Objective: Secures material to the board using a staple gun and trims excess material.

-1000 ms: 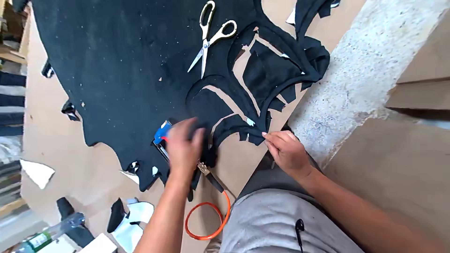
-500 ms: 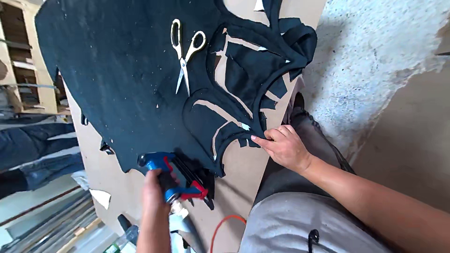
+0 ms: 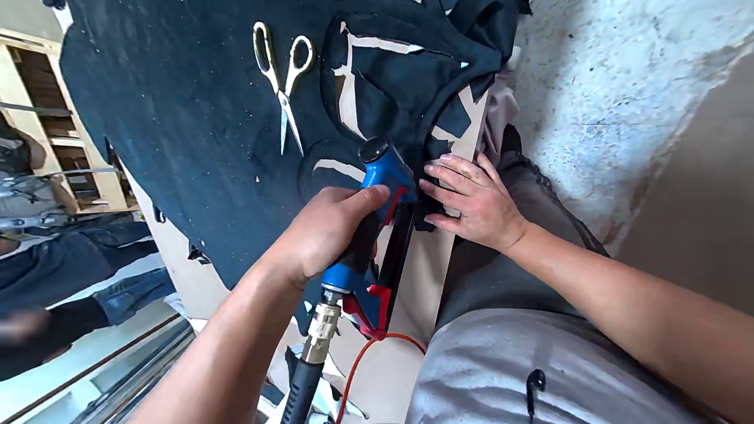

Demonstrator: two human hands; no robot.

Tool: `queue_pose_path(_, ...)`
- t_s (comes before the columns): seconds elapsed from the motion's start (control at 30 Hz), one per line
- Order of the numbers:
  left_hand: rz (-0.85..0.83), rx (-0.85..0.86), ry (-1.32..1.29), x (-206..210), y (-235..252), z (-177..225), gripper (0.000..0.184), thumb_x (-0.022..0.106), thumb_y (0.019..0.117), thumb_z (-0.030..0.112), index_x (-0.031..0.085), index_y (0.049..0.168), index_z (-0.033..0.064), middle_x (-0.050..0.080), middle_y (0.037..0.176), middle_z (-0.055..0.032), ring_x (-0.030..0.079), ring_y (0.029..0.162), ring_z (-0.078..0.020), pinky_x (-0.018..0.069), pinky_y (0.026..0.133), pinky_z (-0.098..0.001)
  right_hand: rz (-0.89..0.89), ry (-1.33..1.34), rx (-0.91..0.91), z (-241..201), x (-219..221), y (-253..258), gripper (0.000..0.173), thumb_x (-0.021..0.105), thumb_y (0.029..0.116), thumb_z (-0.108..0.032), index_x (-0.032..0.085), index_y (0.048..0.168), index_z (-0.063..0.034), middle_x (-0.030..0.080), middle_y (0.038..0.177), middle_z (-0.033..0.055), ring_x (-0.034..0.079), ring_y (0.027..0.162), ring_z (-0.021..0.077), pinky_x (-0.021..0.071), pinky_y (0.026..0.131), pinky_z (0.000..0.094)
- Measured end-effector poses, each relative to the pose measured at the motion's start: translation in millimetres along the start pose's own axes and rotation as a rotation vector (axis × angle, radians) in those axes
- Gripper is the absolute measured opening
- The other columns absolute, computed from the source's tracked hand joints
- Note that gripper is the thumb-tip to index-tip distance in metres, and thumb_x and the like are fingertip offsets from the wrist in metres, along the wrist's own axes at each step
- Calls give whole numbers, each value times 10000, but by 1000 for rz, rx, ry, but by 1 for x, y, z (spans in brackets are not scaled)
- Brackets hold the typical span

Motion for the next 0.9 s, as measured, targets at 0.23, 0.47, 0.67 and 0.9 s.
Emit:
queue_pose_path(0.23,11,-85,-80,5,4,-1,523,431,1082,497,656,981,35,651,684,-124,660,534,-202,600,498,-368,7,-6,-1,2,3,-3,494,631,970,-509,648,1405,-274,526,1554,-18,383,1505,233,309,1199,564)
queue_pose_path(0.47,-100,-103,-56,12,14,2,507,415,1082,475,666,1053,36,677,747,-135,671,552,-204,609,519,-375,16,8,0,2,4,-5,493,620,978,-526,655,1398,-269,534,1546,-7,386,1504,244,314,1198,566)
queue_pose_path(0.67,-93,-159,-36,16,16,12,481,460,1069,476,647,1049,35,681,767,-136,674,559,-204,610,527,-367,14,9,2,2,4,-7,498,601,985,-530,647,1409,-271,528,1552,-9,377,1508,238,305,1202,556)
queue_pose_path(0.9,-88,-137,-47,17,13,13,472,453,1069,469,637,1074,34,667,787,-114,657,574,-180,595,536,-344,7,6,4,1,2,-5,498,588,988,-536,644,1412,-281,534,1546,-10,380,1507,234,303,1196,569)
Point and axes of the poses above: each hand's wrist, its own y-axis towards the middle knuckle, its own x-axis out of the palm, z = x × y, the point moved 7 cm from there along y, towards the middle knuckle
